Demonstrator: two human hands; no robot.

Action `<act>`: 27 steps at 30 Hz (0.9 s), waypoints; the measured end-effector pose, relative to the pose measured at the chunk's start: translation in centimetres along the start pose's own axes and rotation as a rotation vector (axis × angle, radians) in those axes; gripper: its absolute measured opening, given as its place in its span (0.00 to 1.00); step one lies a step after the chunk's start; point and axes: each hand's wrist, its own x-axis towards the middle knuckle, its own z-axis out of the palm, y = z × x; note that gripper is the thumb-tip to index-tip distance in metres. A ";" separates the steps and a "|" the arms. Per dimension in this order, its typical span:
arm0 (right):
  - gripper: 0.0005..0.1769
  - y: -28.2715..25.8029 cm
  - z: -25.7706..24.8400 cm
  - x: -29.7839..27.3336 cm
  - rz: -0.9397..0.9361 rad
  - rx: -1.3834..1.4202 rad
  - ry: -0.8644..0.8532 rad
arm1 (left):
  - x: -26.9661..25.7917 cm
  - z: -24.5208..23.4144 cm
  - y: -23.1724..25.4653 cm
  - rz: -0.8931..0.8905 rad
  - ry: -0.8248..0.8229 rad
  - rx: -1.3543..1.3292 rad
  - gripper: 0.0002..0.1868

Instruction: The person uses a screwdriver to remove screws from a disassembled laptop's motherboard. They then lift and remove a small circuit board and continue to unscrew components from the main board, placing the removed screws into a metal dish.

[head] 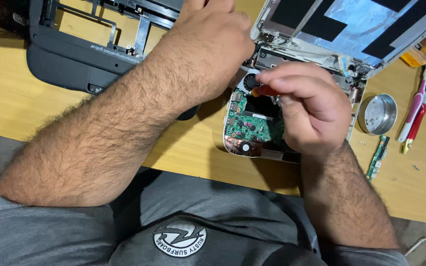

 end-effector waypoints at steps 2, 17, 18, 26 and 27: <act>0.11 -0.1 0.1 -0.1 -0.008 0.018 -0.005 | 0.0 -0.1 0.0 0.000 -0.018 -0.017 0.05; 0.06 0.4 0.1 -0.5 -0.046 -0.011 0.063 | 0.0 0.0 0.0 0.002 0.008 0.016 0.04; 0.07 0.1 0.2 -0.4 -0.016 -0.017 0.072 | 0.0 0.0 0.0 0.000 0.001 0.013 0.05; 0.08 0.7 -0.4 -0.6 0.017 0.048 0.044 | 0.1 0.0 -0.1 -0.007 -0.049 -0.030 0.09; 0.07 0.8 -0.3 -0.5 0.003 0.063 0.062 | 0.1 0.1 -0.1 0.001 -0.022 -0.017 0.08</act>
